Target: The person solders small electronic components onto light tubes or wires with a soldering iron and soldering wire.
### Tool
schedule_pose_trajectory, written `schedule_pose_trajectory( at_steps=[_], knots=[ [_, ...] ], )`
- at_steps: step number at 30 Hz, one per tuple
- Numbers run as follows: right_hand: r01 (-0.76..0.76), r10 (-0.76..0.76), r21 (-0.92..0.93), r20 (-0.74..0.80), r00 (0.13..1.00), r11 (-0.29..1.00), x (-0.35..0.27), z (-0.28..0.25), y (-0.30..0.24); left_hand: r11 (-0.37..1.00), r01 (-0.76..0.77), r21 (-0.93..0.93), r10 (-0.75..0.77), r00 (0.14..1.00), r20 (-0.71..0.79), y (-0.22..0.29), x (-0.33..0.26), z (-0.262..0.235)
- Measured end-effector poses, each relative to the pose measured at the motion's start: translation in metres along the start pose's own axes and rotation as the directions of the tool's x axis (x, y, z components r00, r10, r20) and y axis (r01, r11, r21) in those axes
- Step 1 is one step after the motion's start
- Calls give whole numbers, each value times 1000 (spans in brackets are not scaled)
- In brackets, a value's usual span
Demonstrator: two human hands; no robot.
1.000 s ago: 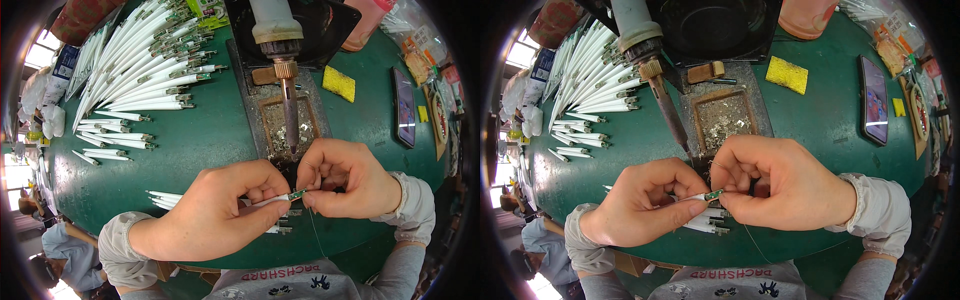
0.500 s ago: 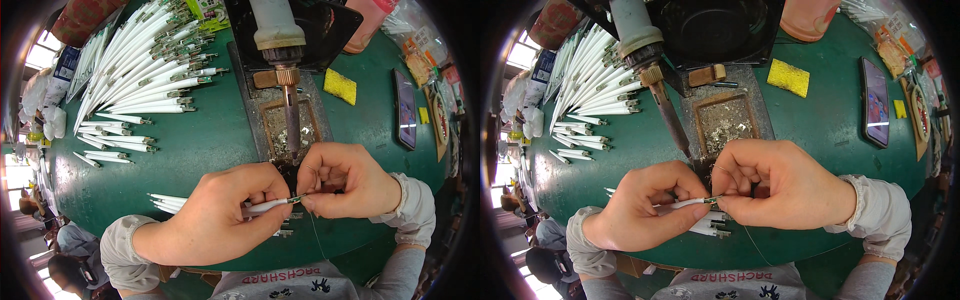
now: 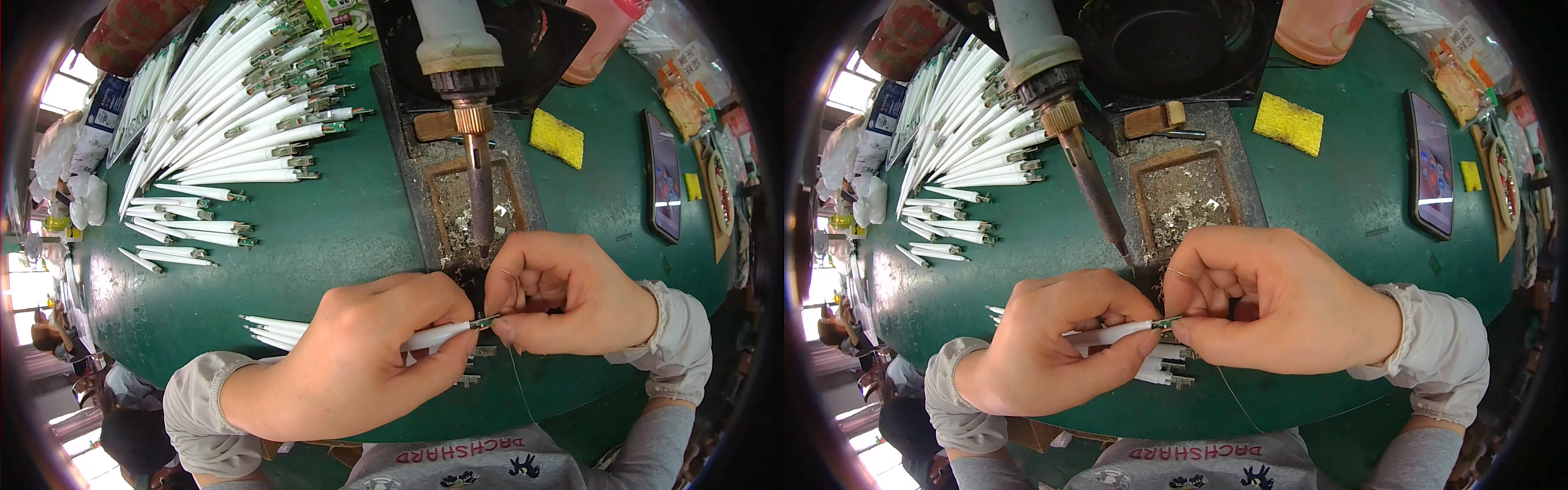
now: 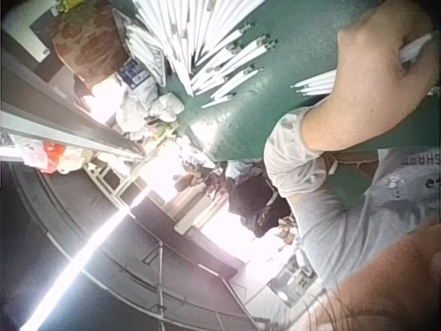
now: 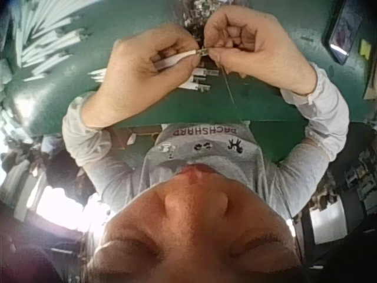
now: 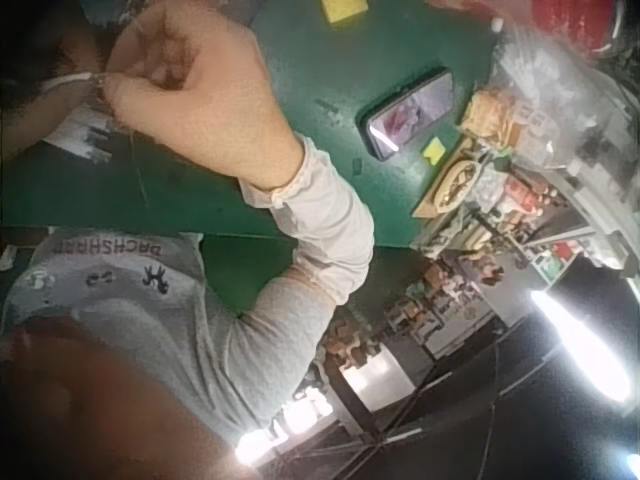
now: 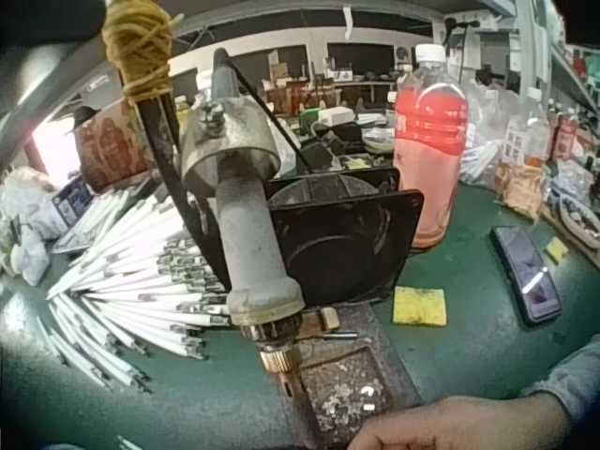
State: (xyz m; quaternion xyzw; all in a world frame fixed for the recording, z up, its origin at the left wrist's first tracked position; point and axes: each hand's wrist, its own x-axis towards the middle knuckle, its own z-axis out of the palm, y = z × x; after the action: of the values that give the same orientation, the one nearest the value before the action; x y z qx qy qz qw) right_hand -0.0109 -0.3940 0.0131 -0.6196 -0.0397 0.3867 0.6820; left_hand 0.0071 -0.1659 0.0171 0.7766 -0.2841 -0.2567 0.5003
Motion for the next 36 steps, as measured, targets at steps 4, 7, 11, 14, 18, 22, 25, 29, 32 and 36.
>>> schedule_pose_trajectory(
  at_steps=[4, 7, 11, 14, 18, 22, 25, 29, 32, 36],
  knots=[
    [-26, 24, 71, 32, 999, 997, 1, -3, -1, 1000, -24, -9, 23, 998, -52, 0, 1, 3],
    [-8, 8, -54, -2, 1000, 999, 1, -1, 2, 999, -42, 8, 42, 998, -44, -2, 2, 2],
    [9, -11, -100, -17, 1000, 995, -1, 1, 2, 996, -78, 40, 80, 996, -45, -3, 1, 3],
    [25, -34, -144, -61, 998, 989, -1, 4, 3, 991, -113, 68, 116, 992, -42, -4, 2, 4],
    [50, -63, -176, -65, 996, 983, -1, 5, 3, 990, -117, 81, 119, 993, -23, -4, 2, 3],
    [40, -42, -108, -19, 999, 993, -1, 1, 4, 994, -92, 53, 92, 996, -5, -2, 2, 1],
    [45, -48, -145, -16, 999, 988, -1, 0, 4, 998, -64, 9, 64, 998, 7, -1, 2, 0],
    [47, -49, -134, -11, 999, 990, 1, 1, 3, 998, -48, -49, 49, 999, 16, -2, 4, 1],
    [-4, 4, 0, 35, 999, 1000, 2, -4, 2, 973, 125, -192, -116, 991, 61, 0, 4, 0],
    [-125, 98, 242, 123, 988, 962, 2, -22, -2, 942, 267, -205, -256, 964, 78, 3, 3, -8]
  ],
)
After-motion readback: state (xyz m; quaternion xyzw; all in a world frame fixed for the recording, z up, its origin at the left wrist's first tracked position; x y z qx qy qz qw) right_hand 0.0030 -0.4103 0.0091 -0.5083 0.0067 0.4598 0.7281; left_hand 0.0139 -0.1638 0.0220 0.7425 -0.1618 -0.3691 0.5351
